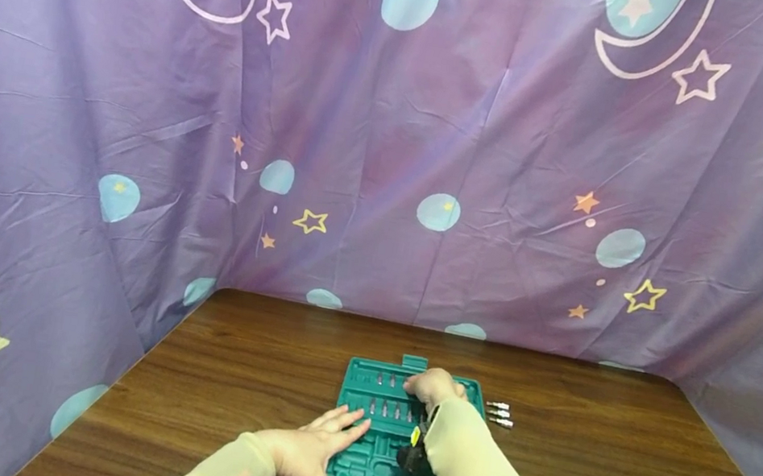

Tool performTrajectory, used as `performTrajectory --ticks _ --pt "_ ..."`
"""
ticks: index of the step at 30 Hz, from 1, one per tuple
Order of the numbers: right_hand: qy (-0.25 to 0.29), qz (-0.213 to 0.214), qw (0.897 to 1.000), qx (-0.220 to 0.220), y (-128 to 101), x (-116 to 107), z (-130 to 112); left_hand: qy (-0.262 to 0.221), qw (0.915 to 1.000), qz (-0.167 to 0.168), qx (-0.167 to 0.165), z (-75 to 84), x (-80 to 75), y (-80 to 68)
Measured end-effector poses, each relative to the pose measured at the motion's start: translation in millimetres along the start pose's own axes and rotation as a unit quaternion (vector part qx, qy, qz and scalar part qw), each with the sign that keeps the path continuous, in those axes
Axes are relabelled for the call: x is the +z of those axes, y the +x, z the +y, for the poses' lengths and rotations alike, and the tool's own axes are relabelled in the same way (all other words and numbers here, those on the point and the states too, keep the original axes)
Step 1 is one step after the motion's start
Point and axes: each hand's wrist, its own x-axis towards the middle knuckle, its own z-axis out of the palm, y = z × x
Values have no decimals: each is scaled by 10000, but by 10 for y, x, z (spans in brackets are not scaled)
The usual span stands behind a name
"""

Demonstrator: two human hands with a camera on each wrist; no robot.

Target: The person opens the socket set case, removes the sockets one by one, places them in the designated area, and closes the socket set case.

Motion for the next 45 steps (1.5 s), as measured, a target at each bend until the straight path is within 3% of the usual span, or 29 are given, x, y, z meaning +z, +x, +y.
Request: performTrajectory --ticks 17,21,27,37,45 --pt "-30 157 9999 -39 -19 33 27 78 10000 -32 15 2 12 11" --pt "-14 250 9993 -271 -35 47 65 -13 10000 -76 -6 2 13 11" --pt "241 393 9973 -573 -37 70 105 9 10000 -33 -20 12 3 2" --pt "1057 248 9929 -486 -53 100 139 5 10000 -83 37 -8 5 11" --pt "986 516 9926 -476 -73 113 149 53 9999 -86 20 -7 2 24"
